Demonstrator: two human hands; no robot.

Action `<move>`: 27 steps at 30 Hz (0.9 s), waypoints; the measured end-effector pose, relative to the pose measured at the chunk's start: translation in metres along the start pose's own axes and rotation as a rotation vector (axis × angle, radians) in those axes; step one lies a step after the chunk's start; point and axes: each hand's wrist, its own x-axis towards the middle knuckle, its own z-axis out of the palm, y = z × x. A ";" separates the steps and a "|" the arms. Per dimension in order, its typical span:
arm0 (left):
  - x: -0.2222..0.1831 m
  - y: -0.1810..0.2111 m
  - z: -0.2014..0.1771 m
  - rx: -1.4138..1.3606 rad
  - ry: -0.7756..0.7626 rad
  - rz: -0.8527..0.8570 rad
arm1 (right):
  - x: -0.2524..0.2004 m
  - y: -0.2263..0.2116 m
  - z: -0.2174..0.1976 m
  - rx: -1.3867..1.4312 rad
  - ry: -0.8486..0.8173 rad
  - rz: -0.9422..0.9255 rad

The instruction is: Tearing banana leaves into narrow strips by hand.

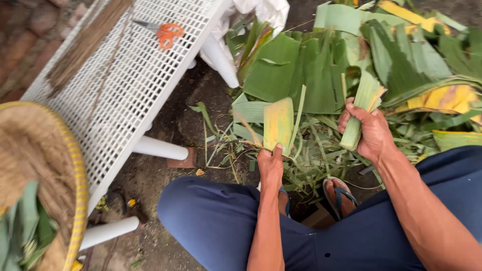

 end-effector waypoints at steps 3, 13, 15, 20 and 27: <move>-0.039 0.116 0.021 -0.458 0.056 -0.071 | -0.013 0.012 0.027 -0.170 -0.020 -0.019; -0.017 0.050 0.032 -0.732 0.029 -0.111 | -0.013 0.060 0.040 -0.038 0.034 0.025; -0.003 0.018 0.026 -0.739 0.070 -0.072 | 0.002 0.084 0.018 -0.208 0.157 0.011; 0.036 -0.066 0.016 -0.736 0.015 -0.087 | -0.020 0.066 0.025 -0.353 0.107 0.088; -0.014 0.056 0.067 -0.846 -0.131 -0.190 | 0.017 0.121 -0.059 -0.298 0.123 0.063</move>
